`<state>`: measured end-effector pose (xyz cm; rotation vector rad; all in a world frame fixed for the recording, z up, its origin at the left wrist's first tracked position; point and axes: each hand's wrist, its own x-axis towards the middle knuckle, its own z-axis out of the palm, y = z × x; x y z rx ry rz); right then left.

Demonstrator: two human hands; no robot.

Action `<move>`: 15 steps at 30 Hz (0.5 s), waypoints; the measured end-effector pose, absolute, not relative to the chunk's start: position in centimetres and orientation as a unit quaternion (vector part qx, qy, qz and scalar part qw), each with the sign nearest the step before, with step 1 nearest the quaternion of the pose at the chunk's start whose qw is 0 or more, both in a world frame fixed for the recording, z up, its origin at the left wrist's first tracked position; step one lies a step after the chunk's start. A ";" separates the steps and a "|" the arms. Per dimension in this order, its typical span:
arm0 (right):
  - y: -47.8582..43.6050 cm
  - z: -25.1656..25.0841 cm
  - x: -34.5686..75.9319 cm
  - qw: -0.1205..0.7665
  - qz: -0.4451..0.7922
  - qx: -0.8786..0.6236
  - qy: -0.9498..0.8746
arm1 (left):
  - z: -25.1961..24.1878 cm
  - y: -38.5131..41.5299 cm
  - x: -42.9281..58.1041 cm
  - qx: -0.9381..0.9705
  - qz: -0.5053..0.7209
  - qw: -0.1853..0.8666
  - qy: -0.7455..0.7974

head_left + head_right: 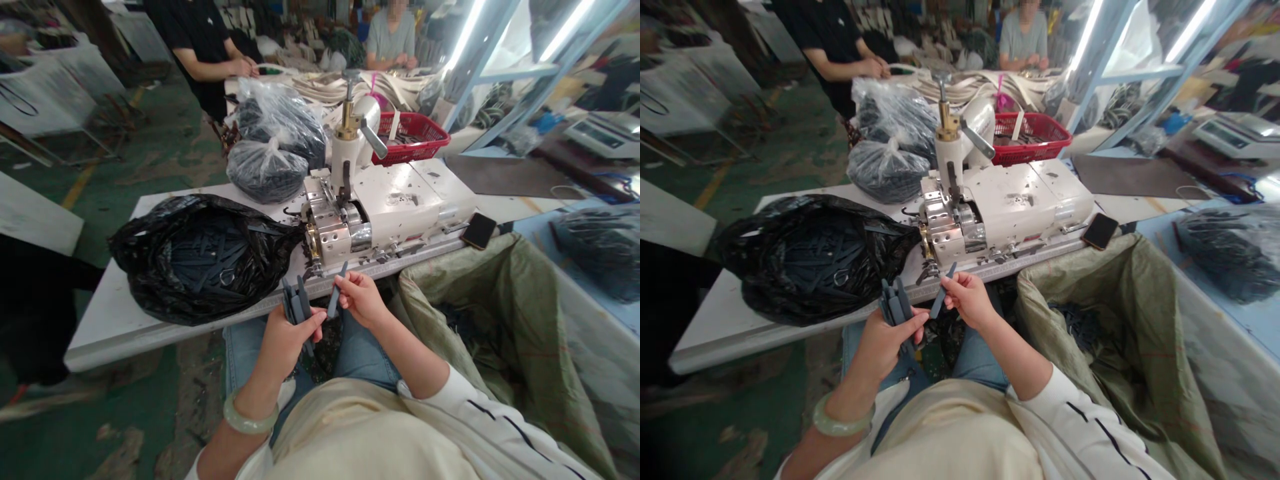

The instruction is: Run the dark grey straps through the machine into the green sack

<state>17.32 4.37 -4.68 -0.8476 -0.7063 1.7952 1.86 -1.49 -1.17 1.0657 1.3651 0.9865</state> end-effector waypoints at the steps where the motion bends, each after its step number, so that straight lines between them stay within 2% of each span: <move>1: 4.3 -4.6 17.3 0.490 0.740 -0.348 -0.302 | -1.2 -1.5 1.9 0.450 0.415 0.542 0.575; 6: 5.8 -3.7 17.6 0.484 0.706 -0.348 -0.383 | -1.3 -1.2 2.1 0.462 0.402 0.542 0.576; 15: 13.8 -1.4 18.7 0.526 0.617 -0.483 -0.331 | -1.5 -1.2 1.8 0.388 0.432 0.613 0.536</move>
